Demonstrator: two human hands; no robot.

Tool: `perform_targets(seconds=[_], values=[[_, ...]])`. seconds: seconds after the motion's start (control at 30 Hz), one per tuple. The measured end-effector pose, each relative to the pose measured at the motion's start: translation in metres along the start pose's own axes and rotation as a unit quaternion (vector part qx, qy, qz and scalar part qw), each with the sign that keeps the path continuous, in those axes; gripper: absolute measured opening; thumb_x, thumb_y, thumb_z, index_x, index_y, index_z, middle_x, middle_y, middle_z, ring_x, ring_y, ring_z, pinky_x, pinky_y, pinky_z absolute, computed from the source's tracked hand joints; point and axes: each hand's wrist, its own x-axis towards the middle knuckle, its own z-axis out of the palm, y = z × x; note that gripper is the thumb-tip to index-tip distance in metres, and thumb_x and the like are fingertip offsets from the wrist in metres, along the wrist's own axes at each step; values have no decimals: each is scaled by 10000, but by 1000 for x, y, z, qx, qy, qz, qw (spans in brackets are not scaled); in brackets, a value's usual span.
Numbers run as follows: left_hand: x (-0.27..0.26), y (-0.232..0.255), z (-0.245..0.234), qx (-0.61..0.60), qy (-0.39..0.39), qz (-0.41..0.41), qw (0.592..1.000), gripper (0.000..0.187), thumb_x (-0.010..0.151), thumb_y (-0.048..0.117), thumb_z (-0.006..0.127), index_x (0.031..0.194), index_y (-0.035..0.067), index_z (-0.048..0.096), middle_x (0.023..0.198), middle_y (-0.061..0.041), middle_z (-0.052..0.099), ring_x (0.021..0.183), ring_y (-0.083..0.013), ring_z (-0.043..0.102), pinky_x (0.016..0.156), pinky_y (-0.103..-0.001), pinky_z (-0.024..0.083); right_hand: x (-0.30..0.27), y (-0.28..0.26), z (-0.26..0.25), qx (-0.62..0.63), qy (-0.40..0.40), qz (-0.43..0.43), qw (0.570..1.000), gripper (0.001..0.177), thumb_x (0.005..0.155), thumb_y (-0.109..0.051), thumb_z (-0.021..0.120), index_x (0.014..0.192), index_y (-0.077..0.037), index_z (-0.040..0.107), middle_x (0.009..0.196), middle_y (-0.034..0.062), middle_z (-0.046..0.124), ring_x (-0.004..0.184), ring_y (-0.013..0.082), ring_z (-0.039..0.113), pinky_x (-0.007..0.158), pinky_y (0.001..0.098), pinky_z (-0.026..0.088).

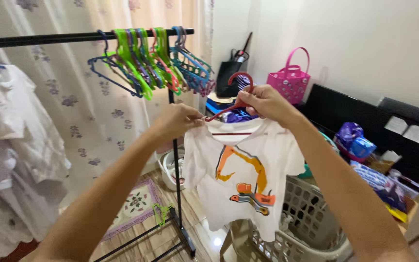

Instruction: The person takes small garments from a laundry basket, places each on a plastic hanger, and hangs them on a portable clothes rack. The person handles t-shirts, shorts, and underwear one at a time, selecting hangers from the rack and adding each item to the line.

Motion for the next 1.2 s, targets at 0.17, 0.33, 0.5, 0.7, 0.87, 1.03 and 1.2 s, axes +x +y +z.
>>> perform_targets(seconds=[0.17,0.33,0.5,0.7,0.87,1.03,1.2], values=[[-6,-34,5,-7,52,27,998,195,926,172,677,1062,74,775,888,-160,748,793,-252,736,741,-385,553,10,2,24,56,-23,-16,998,335,1048,-365,557,972,-81,717,645,-90,508,538,9,407,468,210,304],[-5,-63,4,-117,78,38,989,213,962,133,600,1106,36,722,963,-121,779,885,-217,719,801,-362,564,25,5,47,29,-117,-40,992,326,1043,-350,564,999,-78,738,639,-85,503,544,8,412,482,203,321],[-23,-49,-19,12,87,9,996,286,973,273,690,1093,14,711,999,-195,700,828,-311,686,729,-419,529,43,9,75,43,-40,-70,996,352,1048,-364,563,984,-73,750,644,-79,559,547,4,446,491,195,356],[-50,-33,-28,86,57,14,995,301,959,353,684,1082,82,734,932,-162,727,857,-354,712,742,-451,544,56,4,101,79,-42,-43,995,351,1049,-369,569,998,-65,734,661,-72,569,566,20,466,501,205,373],[-78,-26,-47,126,117,-56,983,257,1002,317,582,1078,109,713,1003,-114,713,890,-359,692,734,-479,522,72,25,98,129,-85,-126,980,358,1034,-370,515,1111,-96,732,834,-79,707,730,13,612,646,180,502],[-104,-25,-86,162,141,-107,971,268,991,364,572,1075,152,712,988,-83,706,918,-332,684,729,-472,516,72,72,118,39,-9,-118,992,313,1038,-303,665,968,-18,773,775,-44,629,725,39,528,621,250,466],[-118,-61,-96,172,159,-111,966,267,1002,356,593,1103,147,724,985,-103,697,929,-347,668,745,-473,514,80,68,171,-1,208,-234,950,164,1013,-166,696,1003,-8,739,800,-2,718,748,40,632,683,234,531]])
